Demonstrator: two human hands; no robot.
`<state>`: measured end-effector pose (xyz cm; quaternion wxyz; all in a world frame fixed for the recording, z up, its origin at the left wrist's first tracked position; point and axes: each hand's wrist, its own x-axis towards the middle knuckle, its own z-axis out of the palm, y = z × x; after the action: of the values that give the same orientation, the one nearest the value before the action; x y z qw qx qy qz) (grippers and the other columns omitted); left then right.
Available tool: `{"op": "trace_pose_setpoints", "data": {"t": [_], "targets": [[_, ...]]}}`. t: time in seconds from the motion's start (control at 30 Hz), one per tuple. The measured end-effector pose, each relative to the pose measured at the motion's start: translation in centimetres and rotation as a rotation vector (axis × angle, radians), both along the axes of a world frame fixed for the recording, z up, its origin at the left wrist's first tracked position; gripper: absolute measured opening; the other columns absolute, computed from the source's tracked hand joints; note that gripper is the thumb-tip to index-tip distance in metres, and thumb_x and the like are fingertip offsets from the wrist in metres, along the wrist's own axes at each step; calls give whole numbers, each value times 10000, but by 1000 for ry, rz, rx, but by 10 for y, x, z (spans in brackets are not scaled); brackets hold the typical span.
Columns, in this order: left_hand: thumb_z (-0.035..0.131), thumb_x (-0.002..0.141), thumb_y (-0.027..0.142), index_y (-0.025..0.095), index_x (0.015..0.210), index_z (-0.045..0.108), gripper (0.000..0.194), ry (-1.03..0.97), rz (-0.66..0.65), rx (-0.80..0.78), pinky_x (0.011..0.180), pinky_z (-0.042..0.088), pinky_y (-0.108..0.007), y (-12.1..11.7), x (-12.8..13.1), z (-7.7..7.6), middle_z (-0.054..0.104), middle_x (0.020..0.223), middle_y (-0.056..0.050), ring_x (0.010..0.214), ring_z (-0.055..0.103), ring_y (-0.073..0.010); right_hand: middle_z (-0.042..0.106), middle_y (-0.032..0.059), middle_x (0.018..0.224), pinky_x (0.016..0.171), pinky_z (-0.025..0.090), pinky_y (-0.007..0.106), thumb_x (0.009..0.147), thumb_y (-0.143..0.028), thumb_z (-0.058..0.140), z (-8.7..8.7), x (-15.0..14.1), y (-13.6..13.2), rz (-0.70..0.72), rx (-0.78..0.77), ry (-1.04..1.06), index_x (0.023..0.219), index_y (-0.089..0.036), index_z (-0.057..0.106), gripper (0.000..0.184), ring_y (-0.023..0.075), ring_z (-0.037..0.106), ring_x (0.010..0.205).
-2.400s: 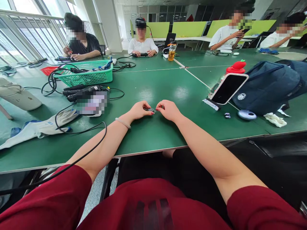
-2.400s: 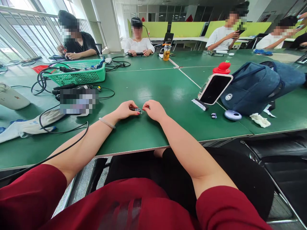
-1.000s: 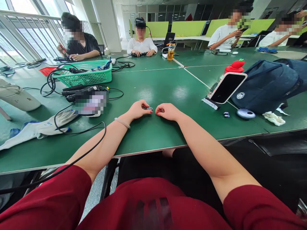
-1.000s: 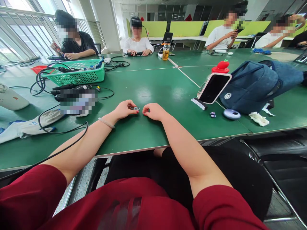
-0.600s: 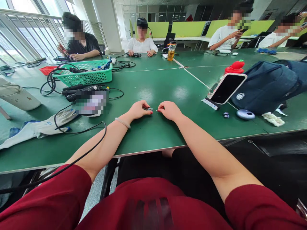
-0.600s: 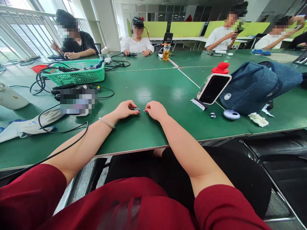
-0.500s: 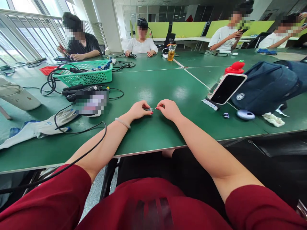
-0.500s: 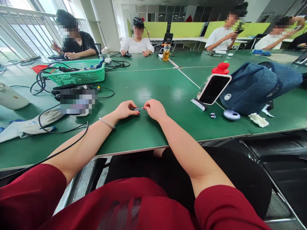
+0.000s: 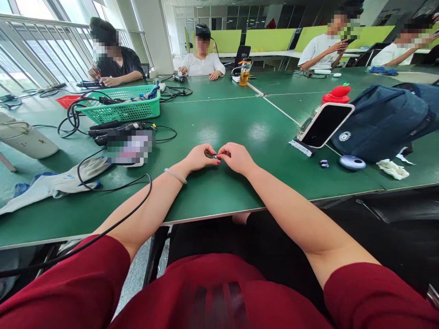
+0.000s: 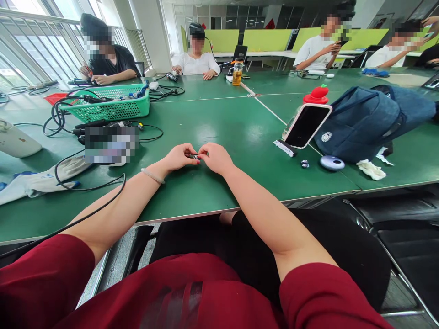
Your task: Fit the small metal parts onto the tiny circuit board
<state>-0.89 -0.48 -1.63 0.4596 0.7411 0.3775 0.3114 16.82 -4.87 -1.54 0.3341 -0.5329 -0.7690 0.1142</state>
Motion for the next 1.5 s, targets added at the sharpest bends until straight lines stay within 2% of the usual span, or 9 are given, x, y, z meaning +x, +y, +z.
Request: {"op": "trace_pose_setpoints", "data": {"t": [0.4, 0.53, 0.87, 1.07, 1.17, 1.27, 1.3, 1.4, 1.5], "targets": [[824, 518, 215, 142, 744, 547, 365, -114, 50, -70, 765, 476, -341, 1, 1, 0, 652, 753, -24, 750, 608, -143, 632, 30, 825, 677, 385, 278, 823, -280, 641, -2, 5, 3, 5, 15, 16, 943, -197, 715, 164, 146, 521, 704], [810, 560, 172, 121, 792, 586, 327, -132, 79, -89, 779, 477, -337, -3, 3, 3, 652, 739, -25, 729, 606, -131, 634, 31, 809, 674, 380, 278, 821, -327, 656, -4, 4, 4, 0, 12, -17, 890, -182, 701, 167, 154, 534, 726], [747, 677, 134, 103, 938, 689, 269, -254, -13, -455, 883, 511, -326, -11, 3, 11, 700, 822, -47, 746, 641, -104, 621, 28, 833, 648, 338, 272, 835, -375, 642, -2, -5, -5, -75, 89, -188, 751, -180, 619, 213, 151, 532, 747], [685, 703, 89, 97, 992, 681, 290, -164, -11, -367, 876, 526, -345, -8, 3, 11, 716, 854, -69, 722, 650, -110, 613, 27, 828, 645, 324, 277, 852, -390, 634, -1, -8, -6, -43, 103, -275, 748, -182, 618, 233, 145, 523, 735], [617, 756, 106, 112, 1068, 677, 317, 58, 113, -98, 876, 524, -363, 4, -10, 14, 717, 969, -103, 806, 672, -162, 611, 27, 814, 644, 326, 275, 871, -405, 611, -1, -6, -6, -47, 97, -257, 745, -180, 614, 258, 143, 522, 736], [571, 780, 114, 149, 1088, 700, 336, 473, 374, 326, 980, 457, -390, 20, -36, 19, 711, 1044, -110, 996, 649, -242, 610, 26, 797, 625, 322, 270, 880, -429, 591, 0, -3, -5, -45, 68, -222, 718, -179, 600, 298, 139, 511, 721], [539, 804, 122, 154, 1096, 703, 337, 585, 465, 406, 1002, 436, -405, 25, -46, 20, 705, 1072, -118, 1054, 627, -266, 610, 26, 794, 617, 320, 268, 885, -431, 582, 0, -2, -5, -39, 53, -212, 708, -179, 596, 309, 136, 508, 712], [476, 833, 104, 182, 1155, 682, 391, 790, 698, 415, 985, 440, -407, 36, -71, 23, 684, 1142, -122, 1120, 594, -289, 612, 27, 778, 599, 312, 266, 903, -419, 547, 1, -1, -5, -24, 20, -203, 686, -179, 588, 326, 133, 498, 689], [469, 817, 65, 195, 1166, 677, 427, 889, 808, 318, 967, 452, -397, 40, -85, 24, 668, 1180, -121, 1125, 593, -288, 614, 28, 766, 598, 310, 266, 910, -405, 529, 1, -1, -5, -19, 8, -211, 677, -180, 585, 329, 135, 494, 682]]}}
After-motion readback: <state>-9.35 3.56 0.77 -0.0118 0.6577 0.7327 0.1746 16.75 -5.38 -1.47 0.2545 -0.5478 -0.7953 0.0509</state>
